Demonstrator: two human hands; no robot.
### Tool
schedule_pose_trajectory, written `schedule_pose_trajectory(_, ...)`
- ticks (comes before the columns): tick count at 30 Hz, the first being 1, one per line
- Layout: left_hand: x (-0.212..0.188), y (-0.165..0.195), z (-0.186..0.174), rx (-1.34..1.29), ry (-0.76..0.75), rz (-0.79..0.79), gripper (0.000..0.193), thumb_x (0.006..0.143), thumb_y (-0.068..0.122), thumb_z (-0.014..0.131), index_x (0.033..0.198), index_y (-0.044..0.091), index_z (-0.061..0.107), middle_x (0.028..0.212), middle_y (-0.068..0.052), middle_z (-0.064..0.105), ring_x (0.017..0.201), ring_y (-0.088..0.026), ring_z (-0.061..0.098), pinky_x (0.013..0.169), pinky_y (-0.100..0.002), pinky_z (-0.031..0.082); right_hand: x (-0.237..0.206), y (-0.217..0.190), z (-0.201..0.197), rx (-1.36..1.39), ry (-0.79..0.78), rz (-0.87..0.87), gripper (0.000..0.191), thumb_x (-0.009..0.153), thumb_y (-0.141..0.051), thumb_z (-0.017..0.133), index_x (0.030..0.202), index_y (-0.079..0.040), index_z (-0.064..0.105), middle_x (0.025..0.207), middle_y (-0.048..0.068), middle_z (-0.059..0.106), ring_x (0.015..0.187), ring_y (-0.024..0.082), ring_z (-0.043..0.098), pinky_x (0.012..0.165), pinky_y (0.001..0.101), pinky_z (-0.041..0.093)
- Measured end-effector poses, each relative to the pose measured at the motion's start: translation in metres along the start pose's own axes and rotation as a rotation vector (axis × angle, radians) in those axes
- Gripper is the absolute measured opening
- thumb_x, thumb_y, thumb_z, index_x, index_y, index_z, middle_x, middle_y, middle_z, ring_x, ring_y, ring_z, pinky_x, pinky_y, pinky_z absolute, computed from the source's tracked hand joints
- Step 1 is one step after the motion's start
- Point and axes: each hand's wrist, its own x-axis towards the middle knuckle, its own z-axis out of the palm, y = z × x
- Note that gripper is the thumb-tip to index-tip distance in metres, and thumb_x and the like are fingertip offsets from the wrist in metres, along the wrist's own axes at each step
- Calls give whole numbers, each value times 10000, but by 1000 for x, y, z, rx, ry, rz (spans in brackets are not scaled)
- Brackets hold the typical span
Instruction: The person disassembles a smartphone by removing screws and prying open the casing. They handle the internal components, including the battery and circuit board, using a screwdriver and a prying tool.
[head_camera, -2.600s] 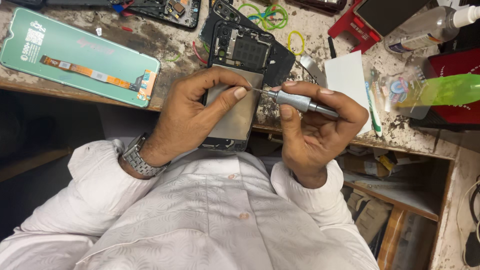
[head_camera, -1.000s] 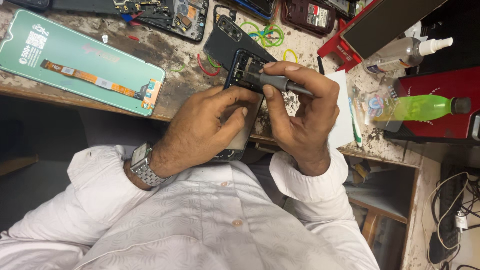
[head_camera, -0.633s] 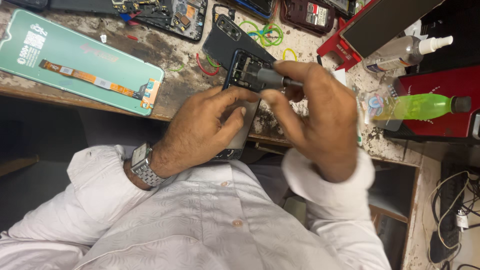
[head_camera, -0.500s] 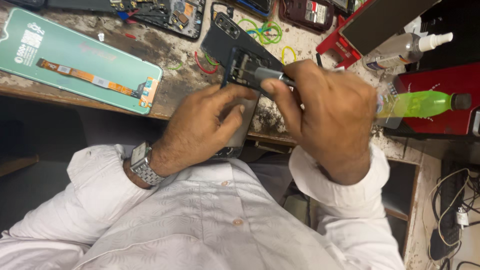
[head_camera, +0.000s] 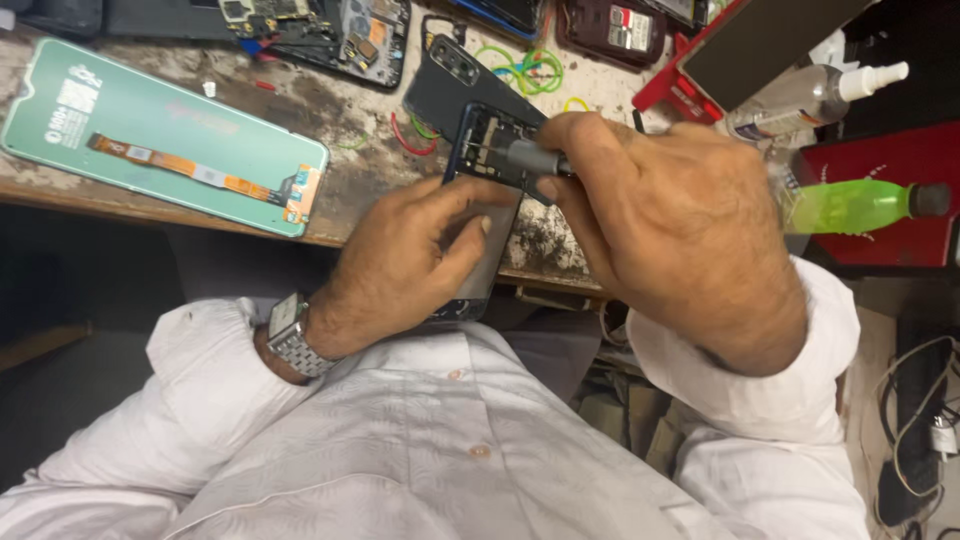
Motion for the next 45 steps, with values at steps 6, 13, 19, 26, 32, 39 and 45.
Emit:
schedule_pose_trajectory(6,1,-3,3,33,-31,-74,281,949,135,603,1211,95,696,989,-113,723,803,-230,720,723,-364,573,3,0,1,9,-16,18,199,1034,-194,712,998,-11,643,674,69,611,509,210,561,493,359,425)
schedule_pose_trajectory(13,-5,-7,7,-27,-4,-39,268,979,122,596,1229,82,684,1060,-107,732,852,-204,736,740,-331,595,-6,1,9,-63,4,51,261,1065,-259,719,941,-43,642,689,70,629,539,219,597,512,360,452)
schedule_pose_trajectory(19,-8,-3,9,1,5,-19,262,979,96,603,1225,71,688,1043,-104,734,812,-186,728,692,-315,585,-13,1,9,-14,62,-23,211,1029,-224,726,1054,-29,651,753,88,653,568,234,605,536,357,462)
schedule_pose_trajectory(26,-13,-6,12,-44,16,-29,277,981,69,594,1241,66,688,1097,-101,749,814,-175,755,600,-289,576,-19,6,23,38,50,-3,251,1029,-211,772,1144,-5,689,725,107,659,581,252,643,528,381,485)
schedule_pose_trajectory(32,-24,-14,19,19,48,70,252,1012,42,621,1251,68,698,1116,-93,744,898,-170,736,704,-276,558,-50,16,54,607,234,55,219,1110,-18,701,1282,-33,566,1145,111,703,1018,212,755,870,280,619)
schedule_pose_trajectory(39,-29,-24,12,-333,115,-48,167,1069,30,624,1227,19,679,1165,-24,706,1059,-60,620,937,-219,501,-102,71,105,1747,927,533,150,1068,-212,663,1132,-88,610,923,55,681,742,149,674,594,266,534)
schedule_pose_trajectory(45,-32,-30,15,-355,91,-62,168,1067,29,622,1227,14,673,1167,-16,699,1068,-55,617,957,-216,495,-139,73,149,2288,1113,759,158,1101,-160,614,1183,-26,613,885,56,640,712,91,599,570,166,470)
